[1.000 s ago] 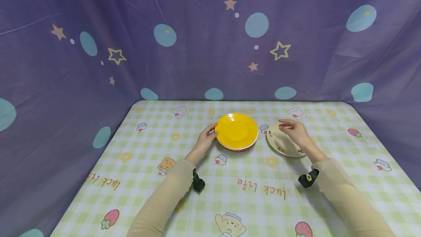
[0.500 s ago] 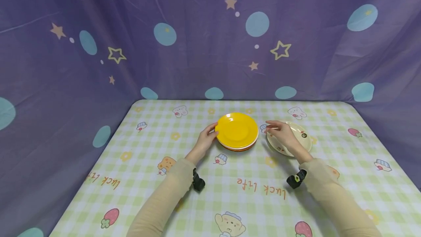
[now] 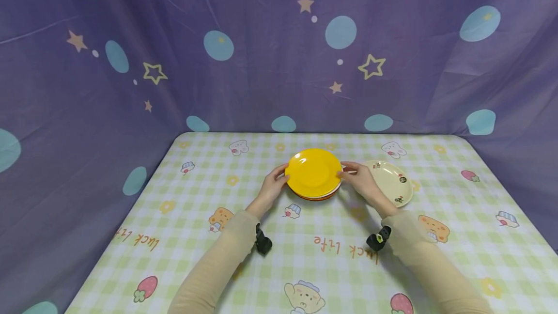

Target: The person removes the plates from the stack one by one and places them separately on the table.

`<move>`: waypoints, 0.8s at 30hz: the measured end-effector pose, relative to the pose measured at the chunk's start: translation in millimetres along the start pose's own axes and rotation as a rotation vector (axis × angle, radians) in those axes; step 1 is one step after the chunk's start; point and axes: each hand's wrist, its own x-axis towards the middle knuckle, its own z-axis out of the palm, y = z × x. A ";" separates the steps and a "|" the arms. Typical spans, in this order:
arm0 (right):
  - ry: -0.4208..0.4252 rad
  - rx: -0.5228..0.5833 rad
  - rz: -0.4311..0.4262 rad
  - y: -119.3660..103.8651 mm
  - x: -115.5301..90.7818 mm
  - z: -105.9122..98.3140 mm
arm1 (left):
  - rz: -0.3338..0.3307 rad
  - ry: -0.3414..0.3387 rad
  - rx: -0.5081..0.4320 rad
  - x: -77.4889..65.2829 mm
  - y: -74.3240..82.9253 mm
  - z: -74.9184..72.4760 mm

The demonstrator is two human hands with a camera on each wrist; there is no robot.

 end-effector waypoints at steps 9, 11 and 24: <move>0.096 -0.049 0.023 -2.9 2.7 10.1 | -0.008 -0.004 -0.010 -0.6 1.4 0.5; 0.108 -0.050 0.043 -2.7 3.4 11.9 | -0.009 -0.004 -0.017 -0.5 1.4 0.7; 0.151 0.038 0.157 0.4 6.1 16.8 | -0.050 0.048 -0.020 0.9 0.8 4.2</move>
